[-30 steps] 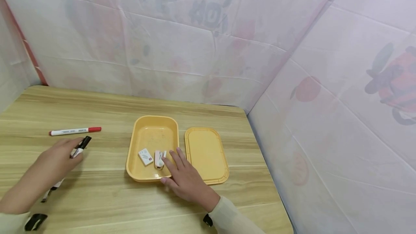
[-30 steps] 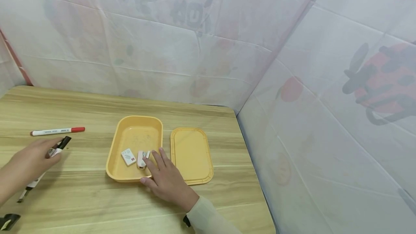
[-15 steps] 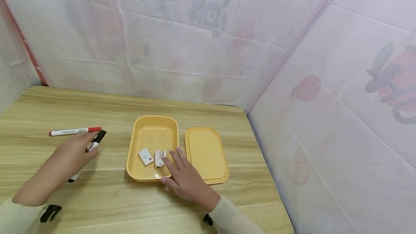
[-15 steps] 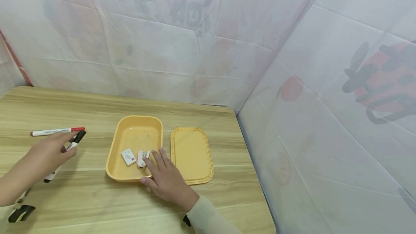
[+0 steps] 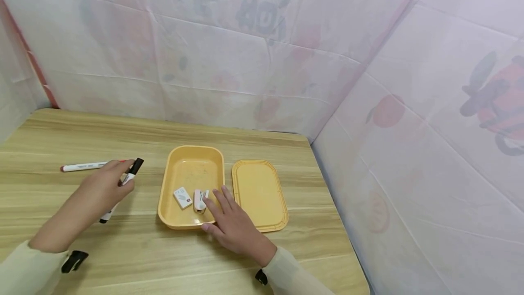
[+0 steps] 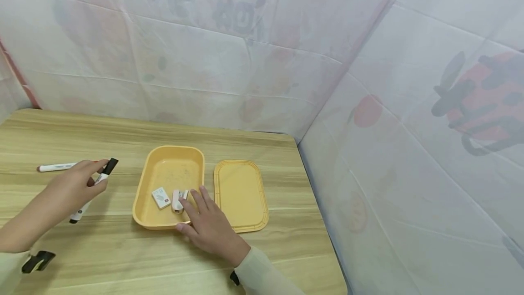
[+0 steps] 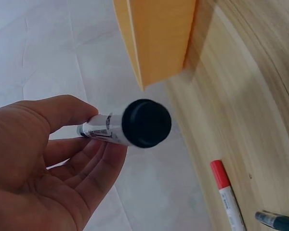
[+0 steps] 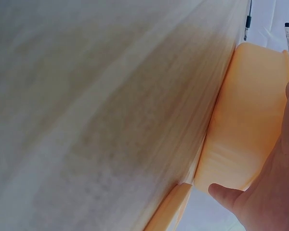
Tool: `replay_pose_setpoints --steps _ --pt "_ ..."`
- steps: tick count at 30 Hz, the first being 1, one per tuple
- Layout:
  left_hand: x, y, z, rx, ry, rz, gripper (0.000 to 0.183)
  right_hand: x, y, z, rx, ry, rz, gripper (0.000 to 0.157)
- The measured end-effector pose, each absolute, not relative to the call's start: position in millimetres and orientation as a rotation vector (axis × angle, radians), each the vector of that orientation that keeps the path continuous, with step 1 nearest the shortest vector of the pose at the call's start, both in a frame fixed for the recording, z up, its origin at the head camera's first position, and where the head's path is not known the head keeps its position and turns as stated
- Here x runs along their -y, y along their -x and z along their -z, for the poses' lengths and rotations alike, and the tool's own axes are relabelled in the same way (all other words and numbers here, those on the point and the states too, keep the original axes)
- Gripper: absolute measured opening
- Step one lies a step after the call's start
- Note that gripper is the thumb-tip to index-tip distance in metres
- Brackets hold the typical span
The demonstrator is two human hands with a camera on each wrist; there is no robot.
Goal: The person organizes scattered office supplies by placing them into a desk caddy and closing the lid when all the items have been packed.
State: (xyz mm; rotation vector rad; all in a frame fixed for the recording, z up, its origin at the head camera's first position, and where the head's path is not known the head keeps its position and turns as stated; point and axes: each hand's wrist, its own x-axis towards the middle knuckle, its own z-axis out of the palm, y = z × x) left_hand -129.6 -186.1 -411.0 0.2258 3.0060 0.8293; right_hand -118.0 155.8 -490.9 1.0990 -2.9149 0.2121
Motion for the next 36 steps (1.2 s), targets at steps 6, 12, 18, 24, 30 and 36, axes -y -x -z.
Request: replay_pose_setpoints --steps 6,12,18,24,30,36 --pt "176 134 409 -2.997 -0.259 -0.825 0.06 -156 118 491 2.921 -1.098 -0.212 0.066" --pt "163 136 405 -2.995 -0.268 -0.847 0.062 -156 117 491 2.92 -1.096 -0.209 0.066" --pt "153 137 405 -2.969 -0.291 -0.909 0.062 -156 118 491 2.927 -1.096 -0.23 0.066" --pt "144 137 404 -2.977 -0.289 -0.935 0.061 -155 117 491 2.937 -1.095 -0.242 0.067" --pt "132 138 403 -2.94 -0.277 -0.958 0.06 -155 117 489 2.938 -1.094 -0.222 0.067" --pt "121 139 405 -2.898 -0.266 -0.985 0.063 -155 118 490 2.937 -1.101 -0.221 0.067"
